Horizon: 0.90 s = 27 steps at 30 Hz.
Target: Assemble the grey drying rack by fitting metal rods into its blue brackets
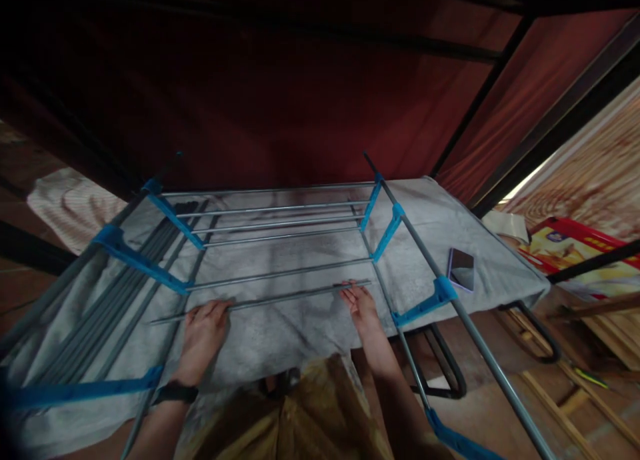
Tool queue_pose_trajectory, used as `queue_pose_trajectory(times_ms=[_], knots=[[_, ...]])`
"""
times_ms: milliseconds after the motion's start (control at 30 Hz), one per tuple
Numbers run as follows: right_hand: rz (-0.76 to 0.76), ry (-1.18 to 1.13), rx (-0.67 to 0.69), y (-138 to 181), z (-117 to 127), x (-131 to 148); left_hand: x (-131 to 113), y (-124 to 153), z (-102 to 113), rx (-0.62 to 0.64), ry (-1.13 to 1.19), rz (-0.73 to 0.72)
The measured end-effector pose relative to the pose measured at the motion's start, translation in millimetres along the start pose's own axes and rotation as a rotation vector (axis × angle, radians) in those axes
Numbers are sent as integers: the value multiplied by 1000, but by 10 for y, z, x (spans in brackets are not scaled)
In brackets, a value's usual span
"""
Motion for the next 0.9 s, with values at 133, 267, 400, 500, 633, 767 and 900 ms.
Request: queue_pose_trajectory(times_ms=[133,267,400,500,633,767,900], knots=[[-44,-25,-67,-30,36,35,98,34,10,-37,-70,60],[-19,-42,-113,-67,52,129,196,51,35,-43,-135,136],[16,-70,-105,-93,46,186,228,78,89,-64,-194,198],[22,-72,-99,-102,62,192,254,103,140,-107,-187,250],[29,-75,-96,-115,96,217,355,126,216,-169,-141,346],[45,-68,-113,-129,131,258,487,140,271,-214,-51,451],[30,-57,-111,-136,144,245,645,181,256,-242,46,601]])
Point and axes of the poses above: each hand's wrist, its own y-axis away from the middle knuckle, its own z-axis out of the back of the hand, x = y × z, the point moved 8 cm from there along -y, towards the middle knuckle, and after that the axes turned 7 degrees about -x, right-handed, at the moved point
